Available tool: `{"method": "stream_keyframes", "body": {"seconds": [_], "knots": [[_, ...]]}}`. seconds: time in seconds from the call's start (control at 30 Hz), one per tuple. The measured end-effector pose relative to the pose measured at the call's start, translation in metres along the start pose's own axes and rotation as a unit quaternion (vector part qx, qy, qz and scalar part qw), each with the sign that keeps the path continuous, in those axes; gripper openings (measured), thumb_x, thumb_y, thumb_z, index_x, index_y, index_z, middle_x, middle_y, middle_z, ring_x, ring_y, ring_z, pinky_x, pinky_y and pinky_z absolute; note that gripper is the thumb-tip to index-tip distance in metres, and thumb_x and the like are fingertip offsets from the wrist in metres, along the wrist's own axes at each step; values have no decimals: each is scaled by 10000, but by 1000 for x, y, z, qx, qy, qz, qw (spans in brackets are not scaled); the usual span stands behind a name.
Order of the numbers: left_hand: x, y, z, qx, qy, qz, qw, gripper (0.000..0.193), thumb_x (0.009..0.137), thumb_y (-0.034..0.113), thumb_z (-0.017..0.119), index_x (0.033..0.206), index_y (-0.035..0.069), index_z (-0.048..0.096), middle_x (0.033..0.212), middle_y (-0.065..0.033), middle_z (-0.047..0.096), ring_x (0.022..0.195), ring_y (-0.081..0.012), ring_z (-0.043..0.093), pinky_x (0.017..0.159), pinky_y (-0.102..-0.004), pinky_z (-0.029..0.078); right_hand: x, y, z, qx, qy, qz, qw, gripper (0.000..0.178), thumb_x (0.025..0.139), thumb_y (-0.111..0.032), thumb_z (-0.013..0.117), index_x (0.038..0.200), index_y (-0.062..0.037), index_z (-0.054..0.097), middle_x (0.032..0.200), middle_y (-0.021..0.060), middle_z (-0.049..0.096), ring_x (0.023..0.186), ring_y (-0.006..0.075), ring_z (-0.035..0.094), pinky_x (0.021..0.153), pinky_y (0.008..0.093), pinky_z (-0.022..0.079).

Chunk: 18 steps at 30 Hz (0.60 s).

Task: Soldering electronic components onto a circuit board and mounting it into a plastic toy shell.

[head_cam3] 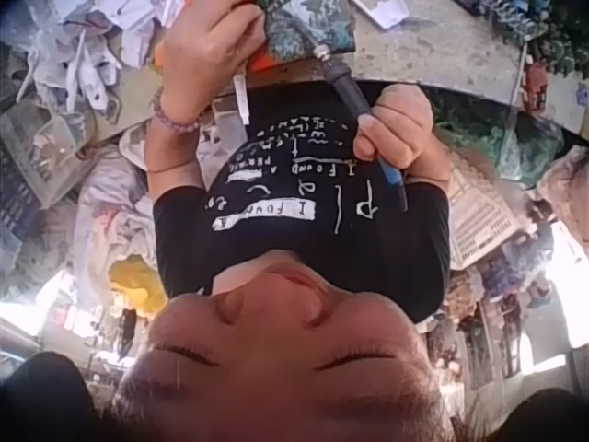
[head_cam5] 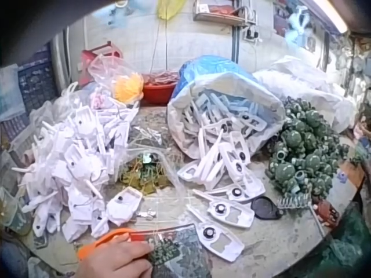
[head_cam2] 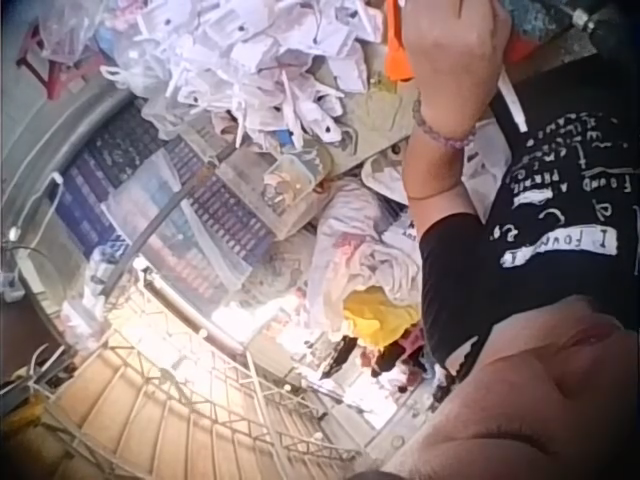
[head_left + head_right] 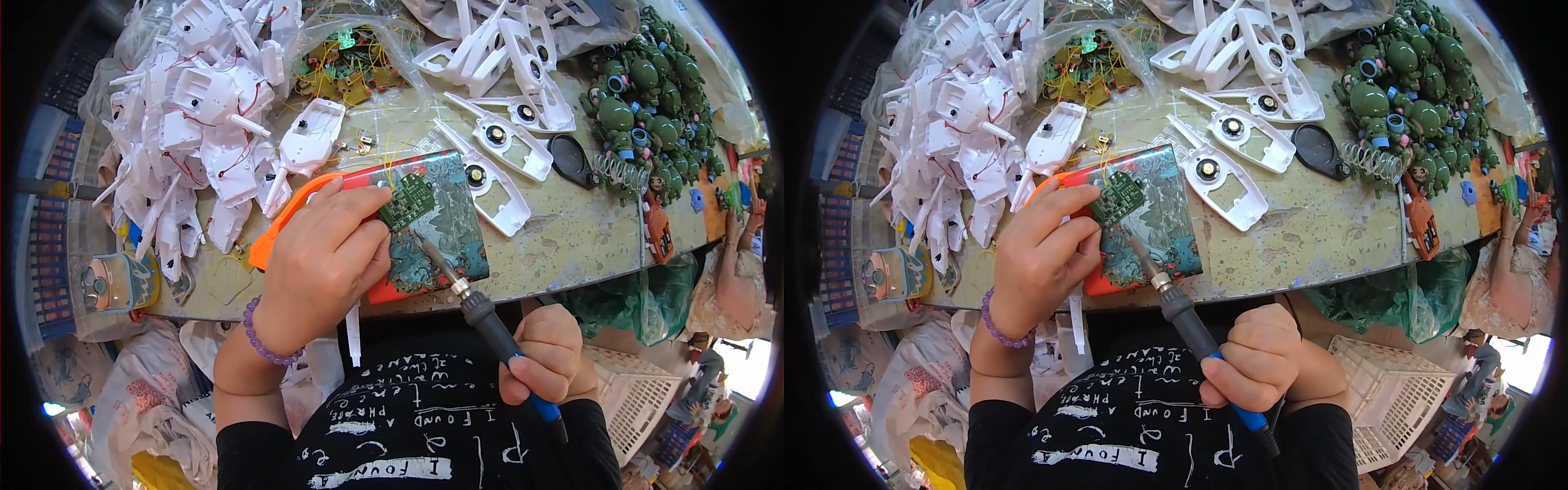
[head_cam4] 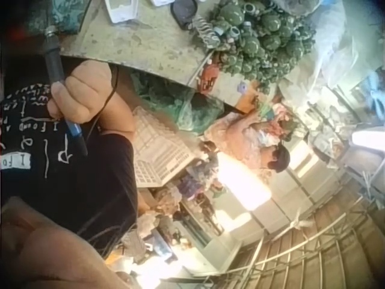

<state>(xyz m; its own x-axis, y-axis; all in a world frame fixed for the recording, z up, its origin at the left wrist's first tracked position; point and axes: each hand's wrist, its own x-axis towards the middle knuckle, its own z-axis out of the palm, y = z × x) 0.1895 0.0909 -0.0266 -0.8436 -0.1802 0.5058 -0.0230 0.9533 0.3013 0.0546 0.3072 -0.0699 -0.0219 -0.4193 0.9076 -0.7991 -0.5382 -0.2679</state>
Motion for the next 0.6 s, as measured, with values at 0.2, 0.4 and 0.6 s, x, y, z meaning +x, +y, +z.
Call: {"method": "stream_keyframes", "body": {"seconds": [0.2, 0.4, 0.6], "knots": [[0, -2, -9, -31, -19, -10, 999, 157, 695, -28, 701, 830, 15, 636, 1041, -122, 665, 929, -305, 656, 927, -464, 512, 1, -3, -2, -22, 45, -3, 999, 280, 892, -320, 666, 938, -68, 555, 720, 10, 515, 553, 137, 505, 424, 275, 403], [-17, -24, -30, -126, -54, -29, 990, 273, 685, -11, 701, 950, 51, 668, 1095, -105, 647, 1007, -311, 629, 878, -423, 503, 0, 4, -10, -57, 134, -53, 988, 310, 970, -340, 448, 921, -37, 495, 629, 42, 488, 487, 169, 448, 390, 300, 302], [-11, -15, -25, -39, -55, 42, 997, 283, 651, 7, 737, 923, 60, 680, 1016, -73, 653, 964, -287, 619, 818, -401, 502, 9, -2, -15, -103, 134, 91, 981, 288, 1008, -330, 407, 943, -52, 450, 622, 44, 472, 465, 179, 452, 428, 301, 381]]}}
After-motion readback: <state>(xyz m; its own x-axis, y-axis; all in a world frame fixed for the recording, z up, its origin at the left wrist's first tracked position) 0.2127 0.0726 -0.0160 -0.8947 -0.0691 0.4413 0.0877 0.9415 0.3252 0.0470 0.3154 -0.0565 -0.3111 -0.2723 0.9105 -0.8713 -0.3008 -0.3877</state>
